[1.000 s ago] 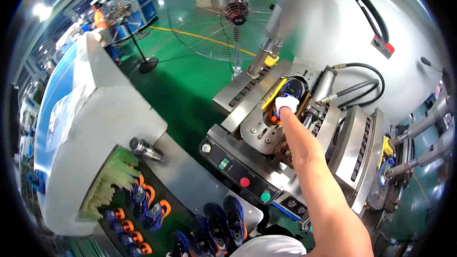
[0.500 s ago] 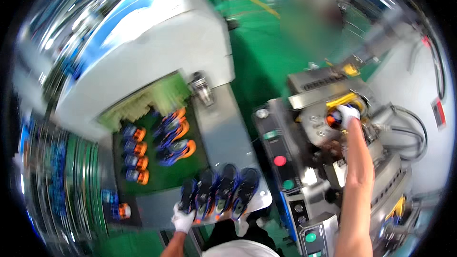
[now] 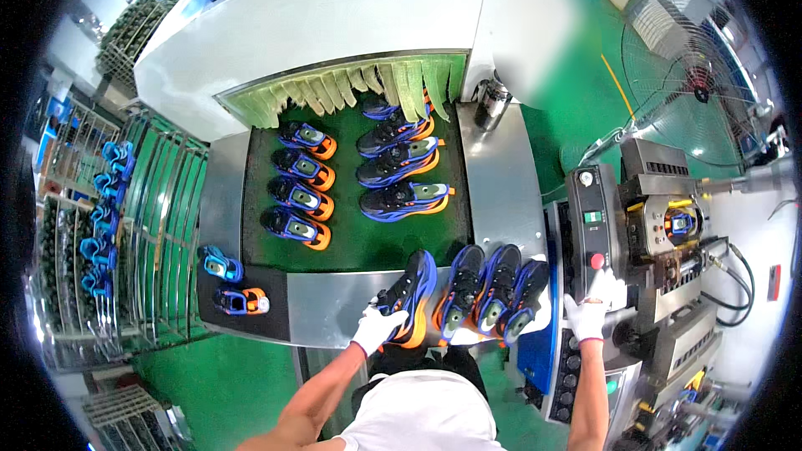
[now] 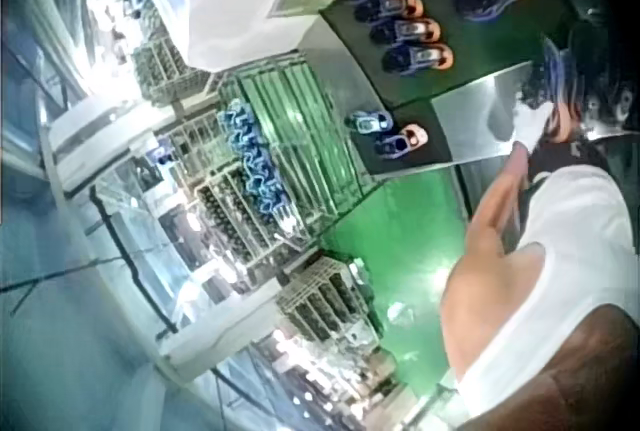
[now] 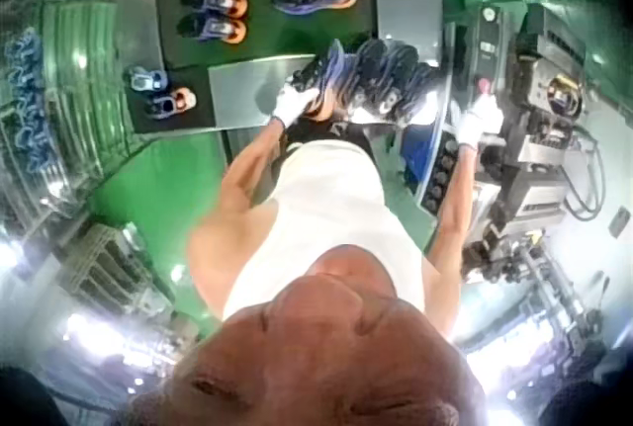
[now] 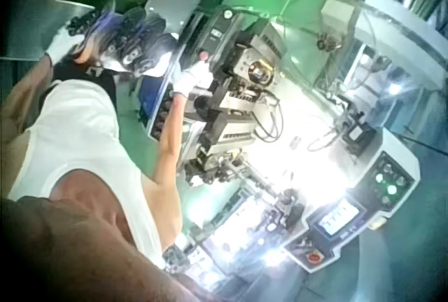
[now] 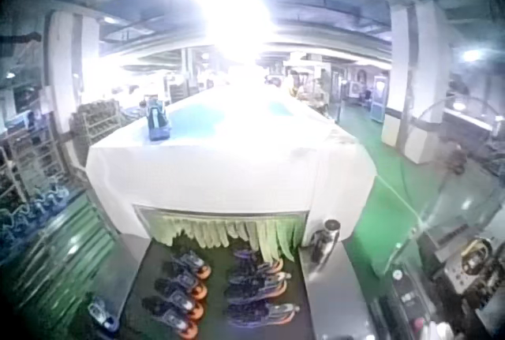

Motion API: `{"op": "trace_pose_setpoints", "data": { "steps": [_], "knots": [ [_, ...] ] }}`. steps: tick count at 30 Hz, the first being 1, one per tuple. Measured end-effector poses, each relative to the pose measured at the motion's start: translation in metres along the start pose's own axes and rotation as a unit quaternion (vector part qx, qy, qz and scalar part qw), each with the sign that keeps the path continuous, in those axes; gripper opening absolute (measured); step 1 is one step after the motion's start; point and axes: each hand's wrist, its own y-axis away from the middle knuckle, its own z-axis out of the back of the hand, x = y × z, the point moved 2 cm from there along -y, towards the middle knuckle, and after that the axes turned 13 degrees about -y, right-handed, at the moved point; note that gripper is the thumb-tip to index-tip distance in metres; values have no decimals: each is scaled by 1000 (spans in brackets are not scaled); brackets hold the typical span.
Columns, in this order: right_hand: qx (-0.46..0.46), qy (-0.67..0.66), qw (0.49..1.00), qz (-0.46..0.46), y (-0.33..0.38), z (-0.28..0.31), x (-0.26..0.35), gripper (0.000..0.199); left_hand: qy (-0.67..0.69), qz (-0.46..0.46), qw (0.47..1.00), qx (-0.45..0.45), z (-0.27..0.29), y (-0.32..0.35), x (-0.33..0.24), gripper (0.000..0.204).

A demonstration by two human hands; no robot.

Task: The person places shoe uppers into a machine to attach the soles, then moves the shoes to a conveyor belt.

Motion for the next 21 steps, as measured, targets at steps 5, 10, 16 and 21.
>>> {"op": "trace_pose_setpoints", "data": {
  "steps": [5,10,16,21],
  "knots": [
    [111,-437,893,20,72,-27,176,91,47,-86,995,-6,41,-18,28,51],
    [-22,-367,909,-195,114,-164,217,95,71,-115,991,3,101,-14,2,37],
    [-3,-426,866,-263,113,-126,209,74,-87,-92,992,13,132,-46,-27,72],
    [-95,-648,658,-372,200,-38,189,67,-273,-175,939,116,72,34,-146,58]
  ]
}}
